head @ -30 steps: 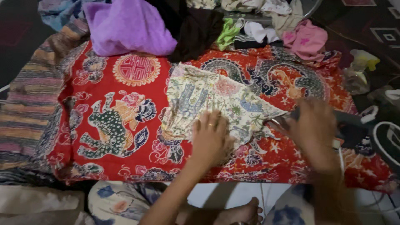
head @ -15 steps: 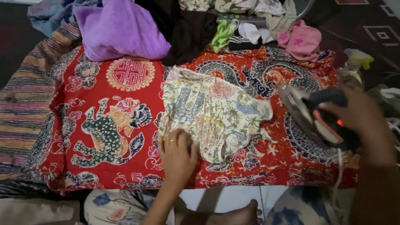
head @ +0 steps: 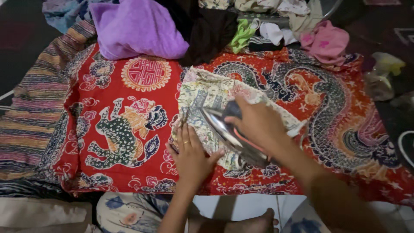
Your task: The person irons a small floral-patterned garment on a red patterned cloth spread on the floor. They repeatedly smooth the fabric with their hands and use a handheld iron to press different sections of the item.
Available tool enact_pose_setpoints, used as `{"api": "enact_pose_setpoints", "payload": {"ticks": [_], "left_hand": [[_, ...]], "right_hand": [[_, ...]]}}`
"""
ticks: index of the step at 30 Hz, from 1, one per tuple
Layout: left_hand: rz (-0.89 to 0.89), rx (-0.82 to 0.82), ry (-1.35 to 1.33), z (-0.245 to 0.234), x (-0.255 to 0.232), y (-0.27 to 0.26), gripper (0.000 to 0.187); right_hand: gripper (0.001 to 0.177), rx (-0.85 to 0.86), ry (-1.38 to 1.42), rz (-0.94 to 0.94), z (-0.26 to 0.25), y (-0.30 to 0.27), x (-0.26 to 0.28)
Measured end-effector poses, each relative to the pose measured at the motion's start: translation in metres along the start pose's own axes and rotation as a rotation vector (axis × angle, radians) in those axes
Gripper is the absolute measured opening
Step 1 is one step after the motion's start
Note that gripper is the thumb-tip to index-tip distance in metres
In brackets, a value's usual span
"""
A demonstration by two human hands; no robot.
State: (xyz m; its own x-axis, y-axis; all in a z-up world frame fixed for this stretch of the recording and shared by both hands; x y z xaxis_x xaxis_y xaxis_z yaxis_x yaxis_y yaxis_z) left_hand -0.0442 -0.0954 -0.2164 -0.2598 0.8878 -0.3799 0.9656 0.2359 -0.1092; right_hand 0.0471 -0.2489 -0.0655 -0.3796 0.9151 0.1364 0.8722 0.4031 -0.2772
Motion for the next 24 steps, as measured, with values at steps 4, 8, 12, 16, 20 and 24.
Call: {"api": "enact_pose_setpoints", "payload": {"ticks": [4, 8, 12, 16, 20, 24], "left_hand": [[-0.016, 0.069, 0.006, -0.004, 0.009, -0.005, 0.136], [-0.024, 0.091, 0.032, -0.005, 0.008, -0.001, 0.137], [-0.023, 0.088, 0.026, -0.002, 0.008, -0.003, 0.134], [-0.026, 0.055, 0.025, -0.004, 0.008, -0.004, 0.137], [-0.029, 0.051, -0.001, -0.001, 0.009, -0.004, 0.139], [-0.039, 0.045, -0.012, 0.002, 0.009, -0.003, 0.138]], "right_hand": [[0.049, 0.081, -0.029, 0.089, 0.016, 0.015, -0.008], [0.054, 0.000, 0.071, 0.243, 0.005, 0.042, -0.060], [0.065, -0.156, -0.009, 0.139, 0.011, 0.066, -0.092], [0.062, -0.008, 0.016, 0.150, 0.018, 0.047, -0.095], [0.061, 0.038, -0.047, 0.232, 0.017, 0.007, -0.093], [0.058, -0.079, 0.078, 0.283, 0.011, 0.017, -0.100]]}}
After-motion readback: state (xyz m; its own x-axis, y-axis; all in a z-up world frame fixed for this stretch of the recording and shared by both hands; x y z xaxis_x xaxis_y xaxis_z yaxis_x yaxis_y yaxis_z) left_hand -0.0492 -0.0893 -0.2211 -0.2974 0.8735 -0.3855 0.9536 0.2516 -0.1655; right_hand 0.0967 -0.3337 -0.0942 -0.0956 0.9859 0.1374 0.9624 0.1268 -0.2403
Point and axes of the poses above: each hand's wrist, its own y-axis towards the middle knuckle, its own z-axis out of the palm, x = y × z, the point moved 1 cm from there along y, towards the middle knuckle, and after that the axes turned 14 degrees about x, right-handed, at the moved point
